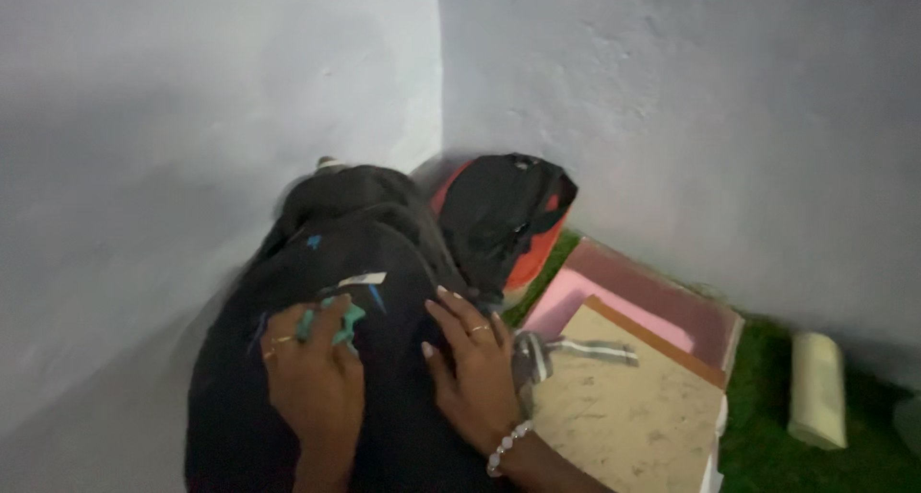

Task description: The person wipes a black pouch, a black backpack, and several notebooks with a light blue cloth. They move the items aside after cleaning and continue wiping the green artificial turf surface.

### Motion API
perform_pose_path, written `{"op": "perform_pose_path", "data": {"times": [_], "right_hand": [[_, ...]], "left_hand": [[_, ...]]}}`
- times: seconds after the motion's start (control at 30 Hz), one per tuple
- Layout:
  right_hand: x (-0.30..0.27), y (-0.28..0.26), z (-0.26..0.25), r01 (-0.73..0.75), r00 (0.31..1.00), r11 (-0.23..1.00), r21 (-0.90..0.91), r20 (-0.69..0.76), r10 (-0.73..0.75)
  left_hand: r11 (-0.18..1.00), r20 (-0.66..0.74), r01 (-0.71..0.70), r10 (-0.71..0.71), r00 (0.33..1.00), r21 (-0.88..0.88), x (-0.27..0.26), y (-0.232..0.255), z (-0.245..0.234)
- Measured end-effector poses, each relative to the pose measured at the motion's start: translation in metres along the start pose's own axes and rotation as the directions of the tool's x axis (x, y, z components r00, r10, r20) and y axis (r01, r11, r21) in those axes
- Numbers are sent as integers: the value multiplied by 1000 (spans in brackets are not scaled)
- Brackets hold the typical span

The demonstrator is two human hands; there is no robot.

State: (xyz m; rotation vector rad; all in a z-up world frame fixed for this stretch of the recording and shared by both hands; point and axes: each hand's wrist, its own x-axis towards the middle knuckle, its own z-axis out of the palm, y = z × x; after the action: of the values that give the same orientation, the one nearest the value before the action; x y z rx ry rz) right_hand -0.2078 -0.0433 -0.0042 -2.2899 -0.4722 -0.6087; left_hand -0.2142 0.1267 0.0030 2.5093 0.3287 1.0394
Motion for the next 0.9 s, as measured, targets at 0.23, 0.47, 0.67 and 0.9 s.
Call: {"op": "perform_pose_path", "data": {"times": [0.23, 0.47, 0.67, 0.9], "right_hand": [[-6, 0, 16, 74, 981, 996, -48, 181, -64], [-15, 12, 21, 137, 973, 979, -152, 205, -105], [-15, 12, 21, 126, 969, 976, -180, 235, -82], [-21, 13, 24, 129, 969, 973, -192, 234, -83]], "left_hand": [[944, 124, -275, 299, 946, -182, -11, -3, -25], [963, 355, -259, 269, 895, -77, -40, -7, -6], [991, 281, 39, -75, 957, 131, -19, -69, 20], [922, 146, 199, -258, 955, 332, -8, -112, 6]]}}
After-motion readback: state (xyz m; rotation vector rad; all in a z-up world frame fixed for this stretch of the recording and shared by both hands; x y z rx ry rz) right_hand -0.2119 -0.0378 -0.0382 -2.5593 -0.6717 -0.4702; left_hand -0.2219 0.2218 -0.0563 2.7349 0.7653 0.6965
